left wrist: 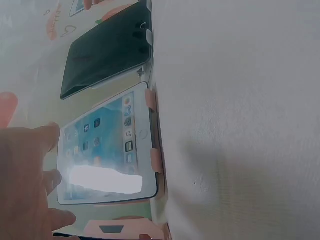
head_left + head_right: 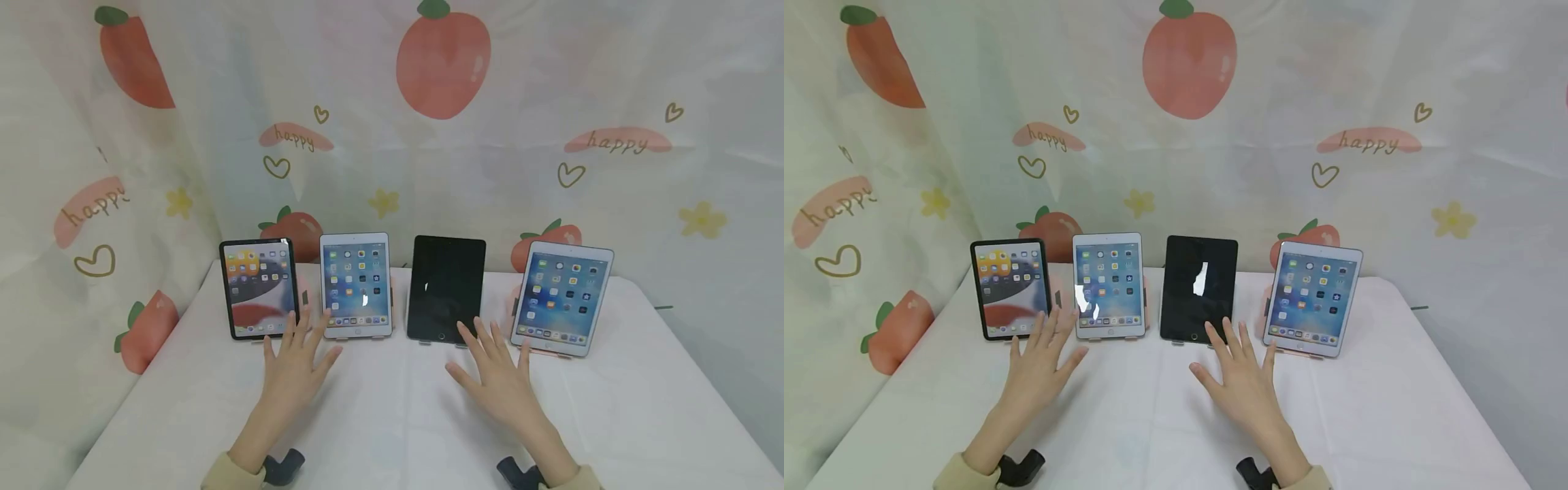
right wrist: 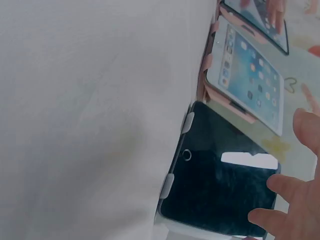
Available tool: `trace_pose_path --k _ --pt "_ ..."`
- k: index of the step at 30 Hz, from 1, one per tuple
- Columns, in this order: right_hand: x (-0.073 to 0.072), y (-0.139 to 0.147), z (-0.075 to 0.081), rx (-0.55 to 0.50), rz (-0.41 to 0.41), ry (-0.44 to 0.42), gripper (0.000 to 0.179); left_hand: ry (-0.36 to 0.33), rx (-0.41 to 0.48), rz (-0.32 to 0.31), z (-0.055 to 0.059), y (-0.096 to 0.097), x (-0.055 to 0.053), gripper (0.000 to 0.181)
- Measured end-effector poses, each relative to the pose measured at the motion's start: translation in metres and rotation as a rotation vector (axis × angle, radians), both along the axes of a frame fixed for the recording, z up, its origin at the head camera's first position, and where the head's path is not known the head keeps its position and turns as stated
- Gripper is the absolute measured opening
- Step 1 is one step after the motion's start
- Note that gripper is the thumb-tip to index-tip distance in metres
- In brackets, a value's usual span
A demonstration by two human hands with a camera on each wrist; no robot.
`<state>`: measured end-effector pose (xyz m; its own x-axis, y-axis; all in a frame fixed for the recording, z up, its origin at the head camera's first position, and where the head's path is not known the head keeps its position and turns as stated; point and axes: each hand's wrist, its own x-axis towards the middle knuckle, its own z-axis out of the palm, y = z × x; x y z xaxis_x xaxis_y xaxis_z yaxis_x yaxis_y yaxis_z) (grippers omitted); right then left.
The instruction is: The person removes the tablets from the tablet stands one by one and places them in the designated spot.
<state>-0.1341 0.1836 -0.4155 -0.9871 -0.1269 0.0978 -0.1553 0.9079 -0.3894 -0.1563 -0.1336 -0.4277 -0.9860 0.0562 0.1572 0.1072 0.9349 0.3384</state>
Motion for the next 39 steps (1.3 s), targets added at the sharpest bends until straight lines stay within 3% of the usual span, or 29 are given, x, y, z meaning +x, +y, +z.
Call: trace_pose_path --k 19,26,39 --pt "-0.013 -0.040 -0.001 -0.067 0.043 0.042 0.072 0.035 0.017 0.034 -0.001 -0.024 -0.002 0.064" --pt "-0.019 -0.054 -0.002 -0.137 0.088 0.041 0.070 0.058 0.061 0.061 -0.003 -0.031 -0.004 0.062" --pt "-0.038 -0.088 0.003 -0.330 0.197 0.037 0.064 0.162 0.105 0.098 -0.002 -0.046 -0.010 0.058"
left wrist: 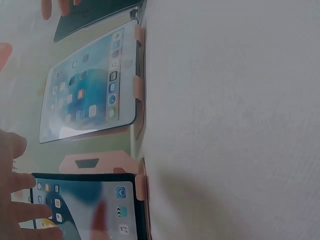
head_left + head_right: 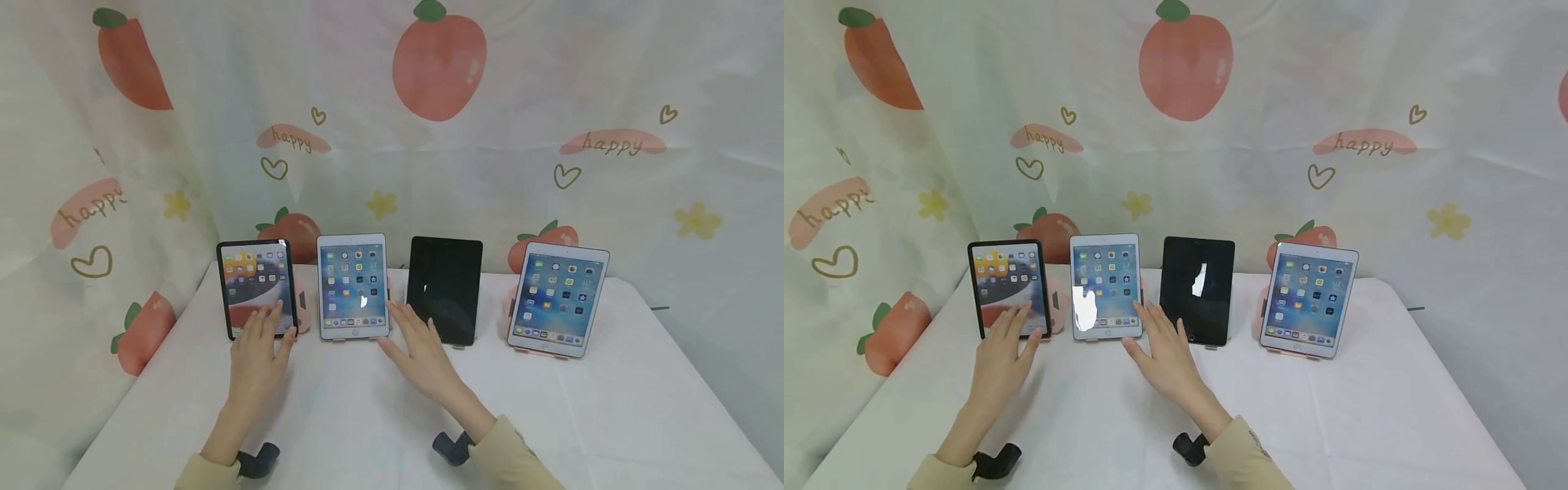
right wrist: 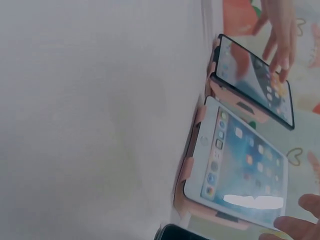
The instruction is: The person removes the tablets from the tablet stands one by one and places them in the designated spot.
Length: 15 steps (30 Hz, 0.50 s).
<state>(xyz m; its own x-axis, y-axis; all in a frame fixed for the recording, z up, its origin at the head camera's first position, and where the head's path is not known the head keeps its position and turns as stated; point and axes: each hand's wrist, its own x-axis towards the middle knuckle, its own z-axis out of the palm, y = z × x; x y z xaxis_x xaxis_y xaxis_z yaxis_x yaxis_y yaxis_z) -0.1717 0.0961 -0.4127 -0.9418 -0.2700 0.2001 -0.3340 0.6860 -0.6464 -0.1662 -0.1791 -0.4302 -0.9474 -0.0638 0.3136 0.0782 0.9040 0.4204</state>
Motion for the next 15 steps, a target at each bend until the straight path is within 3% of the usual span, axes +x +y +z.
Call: trace_pose_path --k 5,15 --pt "-0.008 -0.011 0.004 -0.077 0.041 -0.001 0.063 0.037 0.016 0.016 0.002 -0.006 -0.002 0.056" --pt "-0.025 -0.031 0.008 -0.238 0.100 -0.092 0.062 0.175 0.066 0.086 0.002 -0.019 -0.010 0.048"
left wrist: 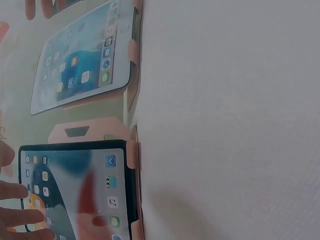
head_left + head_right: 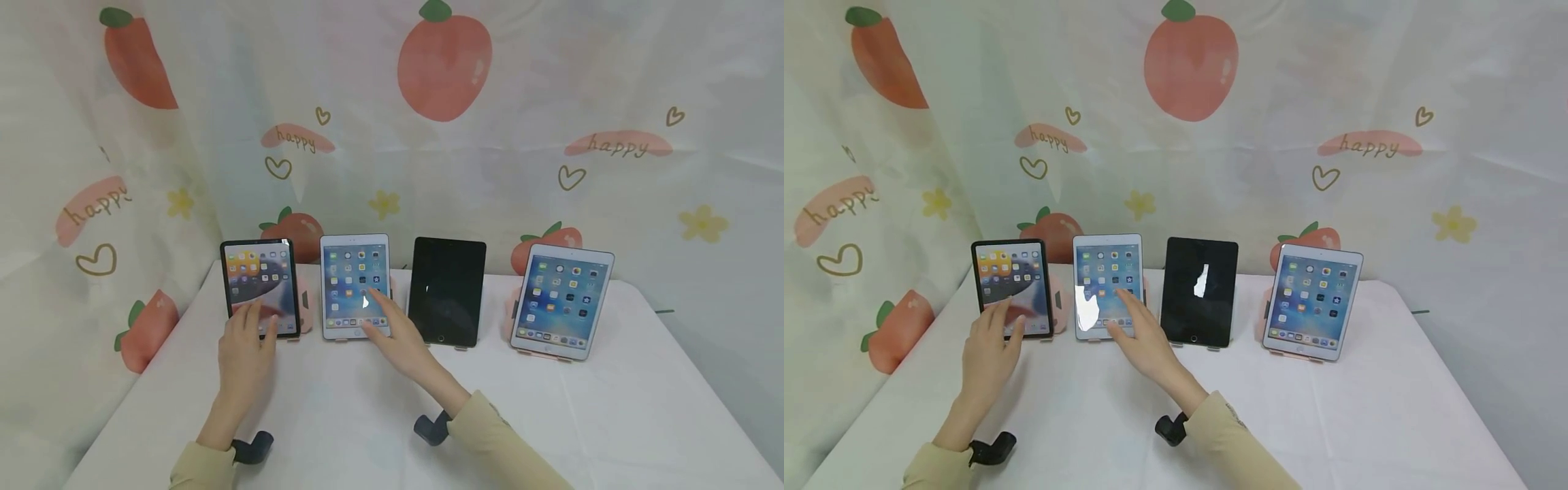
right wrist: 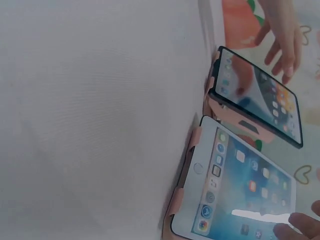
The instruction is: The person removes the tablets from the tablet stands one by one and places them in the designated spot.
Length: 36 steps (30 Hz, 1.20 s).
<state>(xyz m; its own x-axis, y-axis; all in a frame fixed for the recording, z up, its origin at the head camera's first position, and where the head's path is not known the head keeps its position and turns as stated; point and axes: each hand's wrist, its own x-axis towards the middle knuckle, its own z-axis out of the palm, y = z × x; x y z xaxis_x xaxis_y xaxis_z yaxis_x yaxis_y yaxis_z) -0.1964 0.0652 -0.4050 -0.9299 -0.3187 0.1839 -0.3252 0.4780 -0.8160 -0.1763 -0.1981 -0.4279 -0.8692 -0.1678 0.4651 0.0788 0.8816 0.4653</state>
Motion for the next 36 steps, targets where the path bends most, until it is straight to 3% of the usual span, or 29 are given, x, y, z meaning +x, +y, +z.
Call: trace_pose_path --k 6,14,19,27,36 --pt "-0.011 -0.014 0.004 -0.065 0.035 0.002 0.059 0.010 0.051 0.031 0.002 -0.008 -0.009 0.047" --pt "-0.026 -0.033 0.007 -0.198 0.079 -0.037 0.057 0.108 0.076 0.052 0.003 -0.021 -0.023 0.043" --pt "-0.035 -0.045 0.010 -0.284 0.087 -0.067 0.056 0.131 0.085 0.024 0.006 -0.032 -0.031 0.044" --pt "-0.052 -0.065 0.016 -0.290 0.045 -0.114 0.050 0.107 0.070 -0.009 0.015 -0.048 -0.040 0.044" --pt "-0.069 -0.085 0.017 -0.299 0.044 -0.185 0.046 0.036 0.133 0.045 0.016 -0.063 -0.052 0.046"
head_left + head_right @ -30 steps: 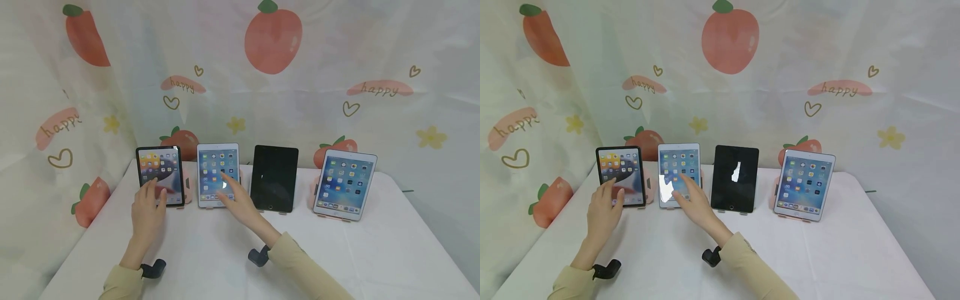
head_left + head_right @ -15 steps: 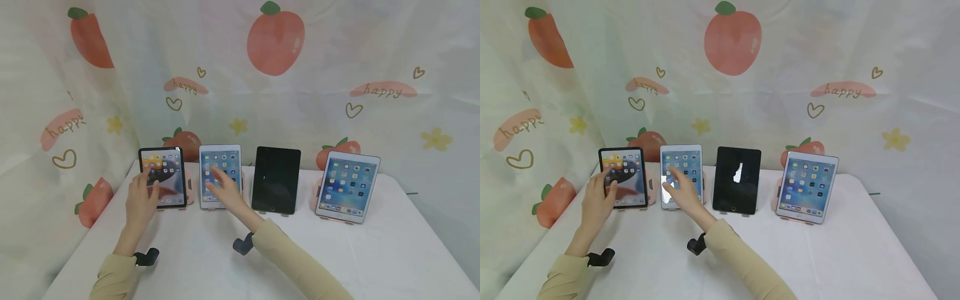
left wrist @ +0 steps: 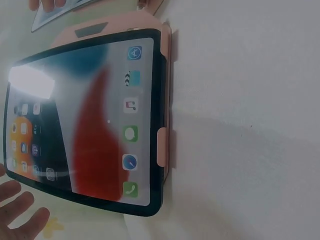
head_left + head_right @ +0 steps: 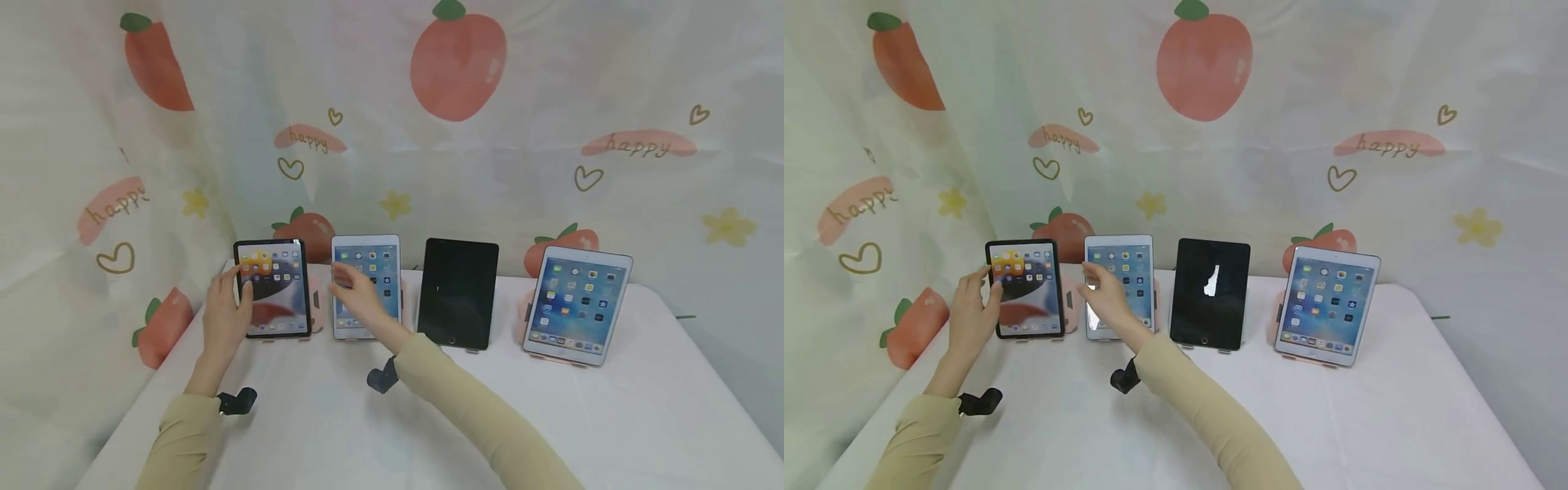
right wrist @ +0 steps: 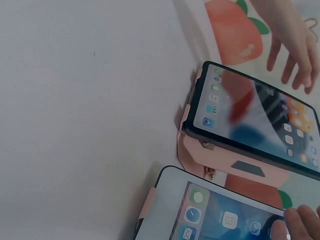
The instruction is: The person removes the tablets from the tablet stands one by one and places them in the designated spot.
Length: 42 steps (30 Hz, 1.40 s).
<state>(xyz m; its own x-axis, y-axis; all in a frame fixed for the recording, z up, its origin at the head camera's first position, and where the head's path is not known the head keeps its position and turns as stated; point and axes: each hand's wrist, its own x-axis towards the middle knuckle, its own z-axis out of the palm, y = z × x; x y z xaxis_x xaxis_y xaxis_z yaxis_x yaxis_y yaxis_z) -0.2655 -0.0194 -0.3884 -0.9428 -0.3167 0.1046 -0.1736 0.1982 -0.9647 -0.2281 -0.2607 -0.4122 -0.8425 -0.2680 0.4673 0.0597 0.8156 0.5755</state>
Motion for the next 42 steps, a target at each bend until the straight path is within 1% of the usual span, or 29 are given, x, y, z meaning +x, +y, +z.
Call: trace_pose_path --k 2,4,6,9,12,17,21,24,27,31,34,38,42 --pt "-0.003 -0.005 0.001 0.007 -0.004 0.003 0.045 -0.013 0.007 0.007 0.000 -0.003 -0.002 0.047" --pt "-0.005 -0.010 0.002 0.012 -0.007 0.008 0.044 -0.007 0.012 0.010 0.000 -0.005 -0.003 0.046" --pt "-0.008 -0.013 0.003 0.016 -0.002 0.015 0.044 0.012 0.022 0.008 0.000 -0.008 -0.006 0.045" --pt "-0.011 -0.016 0.005 0.033 -0.004 0.009 0.044 0.047 0.060 0.001 -0.002 -0.009 -0.011 0.044" --pt "-0.016 -0.020 0.008 0.040 -0.005 -0.003 0.045 0.062 0.140 -0.002 -0.003 -0.009 -0.016 0.042" --pt "-0.024 -0.028 0.010 0.007 0.009 -0.039 0.047 0.047 0.299 0.024 -0.004 -0.010 -0.022 0.042" --pt "-0.030 -0.033 0.012 0.009 0.011 -0.061 0.048 0.075 0.349 0.044 -0.003 -0.013 -0.028 0.040" --pt "-0.033 -0.038 0.013 0.026 0.005 -0.059 0.049 0.093 0.392 0.045 0.000 -0.015 -0.033 0.038" --pt "-0.036 -0.043 0.015 0.033 -0.004 -0.057 0.049 0.063 0.446 0.049 0.005 -0.016 -0.036 0.040" --pt "-0.039 -0.052 0.017 0.036 -0.009 -0.066 0.050 0.013 0.543 0.053 0.011 -0.019 -0.041 0.042" --pt "-0.041 -0.057 0.018 0.033 -0.023 -0.072 0.049 -0.017 0.610 0.043 0.013 -0.023 -0.045 0.042" --pt "-0.042 -0.061 0.020 0.040 -0.053 -0.064 0.048 -0.054 0.637 0.014 0.014 -0.026 -0.050 0.042" --pt "-0.044 -0.065 0.021 0.045 -0.076 -0.042 0.046 -0.065 0.639 0.001 0.014 -0.026 -0.053 0.040"
